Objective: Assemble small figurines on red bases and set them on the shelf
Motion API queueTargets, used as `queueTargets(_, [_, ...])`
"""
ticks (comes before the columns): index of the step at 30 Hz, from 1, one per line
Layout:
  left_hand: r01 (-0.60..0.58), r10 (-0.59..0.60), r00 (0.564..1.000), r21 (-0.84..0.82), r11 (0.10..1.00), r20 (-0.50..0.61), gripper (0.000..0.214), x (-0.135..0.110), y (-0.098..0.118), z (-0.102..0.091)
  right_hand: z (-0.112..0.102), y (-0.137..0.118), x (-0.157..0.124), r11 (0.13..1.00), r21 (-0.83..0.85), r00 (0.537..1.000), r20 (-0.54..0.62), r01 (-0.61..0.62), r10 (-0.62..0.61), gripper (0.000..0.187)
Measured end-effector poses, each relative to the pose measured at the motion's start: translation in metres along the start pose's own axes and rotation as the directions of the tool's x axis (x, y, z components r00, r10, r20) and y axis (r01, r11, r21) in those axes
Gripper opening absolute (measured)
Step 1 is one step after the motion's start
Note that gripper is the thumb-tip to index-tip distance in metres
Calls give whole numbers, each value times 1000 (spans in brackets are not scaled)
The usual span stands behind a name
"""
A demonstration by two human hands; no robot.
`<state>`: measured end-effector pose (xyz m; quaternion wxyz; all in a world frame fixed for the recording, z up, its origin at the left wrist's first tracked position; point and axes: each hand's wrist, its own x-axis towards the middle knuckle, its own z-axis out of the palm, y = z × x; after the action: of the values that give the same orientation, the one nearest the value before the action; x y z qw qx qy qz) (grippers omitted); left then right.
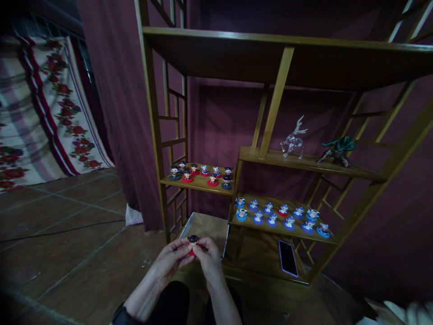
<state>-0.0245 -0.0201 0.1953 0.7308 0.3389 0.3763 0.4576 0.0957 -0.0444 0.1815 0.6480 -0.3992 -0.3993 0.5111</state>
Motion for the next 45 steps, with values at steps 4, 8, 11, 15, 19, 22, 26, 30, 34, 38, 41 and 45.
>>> queueTargets(4, [-2,2,1000,-4,1000,-29,28,3,-1,4,-1,9,7,998,10,996,-71,-57,58,30])
queueTargets(8, [-28,28,998,-4,1000,-49,26,5,-2,8,-4,18,13,996,41,993,-85,-85,88,33])
queueTargets(11, [-8,6,999,-33,999,-44,25,5,-1,7,-4,14,11,999,8,997,-67,-36,37,31])
queueTargets(15, [50,-49,998,-49,998,27,24,2,4,5,-2,-5,3,998,-53,999,-2,43,-43,23])
queueTargets(19, [-46,50,996,-48,998,79,28,-8,11,10,0,-21,-5,986,-84,990,16,144,-143,28])
queueTargets(22, [-159,159,980,-4,987,120,29,-18,17,15,-1,-28,-11,979,-110,985,19,172,-171,33])
queueTargets(26, [-286,275,947,43,957,169,23,-29,21,17,-3,-39,-22,943,-195,963,61,269,-262,24])
queueTargets(30, [-346,322,919,72,936,225,20,-36,25,16,-2,-53,-33,852,-271,893,158,449,-421,19])
queueTargets(34, [-415,382,885,78,907,266,16,-42,31,16,1,-68,-39,771,-278,819,235,572,-523,19])
queueTargets(38, [-417,384,880,65,907,279,15,-43,33,20,2,-70,-40,752,-312,814,238,581,-530,18])
queueTargets(41, [-371,351,908,46,928,227,17,-36,26,23,3,-58,-33,818,-331,881,121,471,-458,20])
queueTargets(45, [-183,183,979,-12,983,90,23,-23,12,25,4,-33,-20,962,-168,971,-68,217,-231,25])
